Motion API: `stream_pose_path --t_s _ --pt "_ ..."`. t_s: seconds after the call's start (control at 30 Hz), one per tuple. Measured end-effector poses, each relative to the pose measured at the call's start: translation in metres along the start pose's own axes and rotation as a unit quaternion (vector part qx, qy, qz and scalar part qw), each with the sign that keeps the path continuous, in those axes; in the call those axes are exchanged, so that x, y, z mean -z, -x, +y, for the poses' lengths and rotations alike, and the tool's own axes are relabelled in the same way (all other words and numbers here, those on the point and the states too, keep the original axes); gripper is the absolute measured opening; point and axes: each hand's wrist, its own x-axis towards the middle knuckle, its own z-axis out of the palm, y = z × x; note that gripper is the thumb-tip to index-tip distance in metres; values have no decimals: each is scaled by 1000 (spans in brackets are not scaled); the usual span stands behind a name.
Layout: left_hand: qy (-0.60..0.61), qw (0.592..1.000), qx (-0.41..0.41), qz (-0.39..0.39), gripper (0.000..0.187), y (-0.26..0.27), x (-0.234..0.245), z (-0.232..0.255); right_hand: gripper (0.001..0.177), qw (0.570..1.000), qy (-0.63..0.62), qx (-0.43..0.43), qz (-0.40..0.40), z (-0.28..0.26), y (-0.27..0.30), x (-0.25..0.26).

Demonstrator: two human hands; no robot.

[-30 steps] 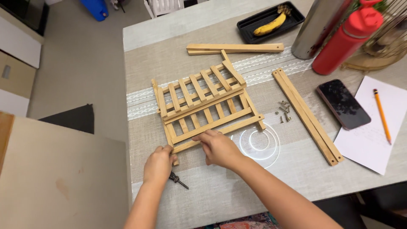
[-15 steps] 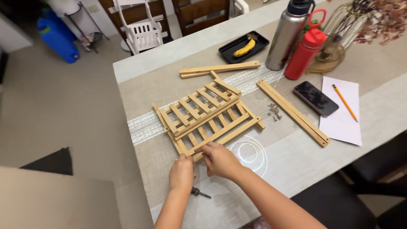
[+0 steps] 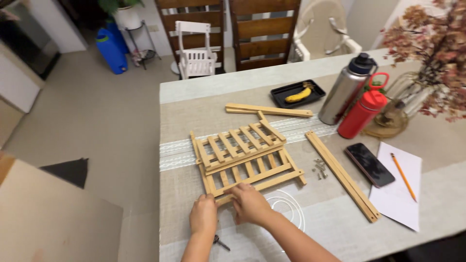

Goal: The person assembles a small wooden rack by aligning slats and securing them with screws using a screwdriver. They insert screws into pre-drilled holes and tighten them to join the components.

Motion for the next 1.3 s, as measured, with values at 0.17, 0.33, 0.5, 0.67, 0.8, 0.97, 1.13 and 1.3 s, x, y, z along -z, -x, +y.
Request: stream_pose_path --t_s 0.17,0.33,0.5,0.67,0.8,0.97,1.13,1.3 --pt "33 999 -14 23 29 1 -9 -6 37 997 53 10 48 21 -23 -7" --pt "43 998 -22 42 11 3 -9 -13 45 992 121 3 18 37 -26 -19" --pt "70 997 -20 14 15 -2 -2 -10 39 972 211 -57 -86 38 -15 -35" --pt "124 985 -110 41 20 2 0 -20 45 972 226 -31 -64 45 -7 -42" --pt "101 993 -59 9 11 2 7 -13 48 969 232 -37 -75 42 -7 -39" --pt "77 997 -16 -23 39 -2 15 -14 45 968 239 -37 -74 37 -9 -36" --pt "88 994 -71 3 18 1 11 -12 43 964 252 -32 -74 38 -10 -36" --pt "100 994 -1 -33 43 4 17 -14 42 963 255 -29 -76 36 -9 -33"
